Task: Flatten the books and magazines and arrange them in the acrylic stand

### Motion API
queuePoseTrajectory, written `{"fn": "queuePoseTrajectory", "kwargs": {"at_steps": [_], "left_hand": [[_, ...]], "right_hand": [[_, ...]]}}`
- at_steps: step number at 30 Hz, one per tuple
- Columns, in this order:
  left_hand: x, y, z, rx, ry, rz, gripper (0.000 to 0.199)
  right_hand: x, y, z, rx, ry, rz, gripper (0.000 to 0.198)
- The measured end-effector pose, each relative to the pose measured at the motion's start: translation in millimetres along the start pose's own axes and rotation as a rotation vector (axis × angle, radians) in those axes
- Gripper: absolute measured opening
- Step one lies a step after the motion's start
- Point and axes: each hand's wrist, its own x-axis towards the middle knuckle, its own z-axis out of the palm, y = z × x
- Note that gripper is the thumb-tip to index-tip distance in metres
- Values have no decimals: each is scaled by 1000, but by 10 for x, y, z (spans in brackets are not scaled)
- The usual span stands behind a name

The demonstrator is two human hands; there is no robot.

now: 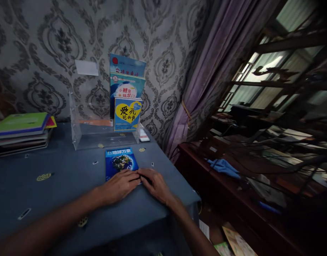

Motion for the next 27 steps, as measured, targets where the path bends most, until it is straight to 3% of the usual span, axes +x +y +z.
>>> {"fn": "queuePoseTrajectory", "kwargs": {"at_steps": [5, 12, 20, 27], "left_hand": [[-275, -55, -76, -78, -42, -15, 40], [-714, -180, -216, -55, 62, -52, 38], [-739, -143, -297, -14, 34, -108, 41], [-765, -137, -332, 22, 26, -73, 44]], "right_hand": [[-18, 41, 35, -70, -4, -31, 26], [-31, 18, 13, -46, -76, 9, 34], [13, -14, -12, -13, -165, 36, 36], [16, -9, 15, -64, -189, 16, 35]]}}
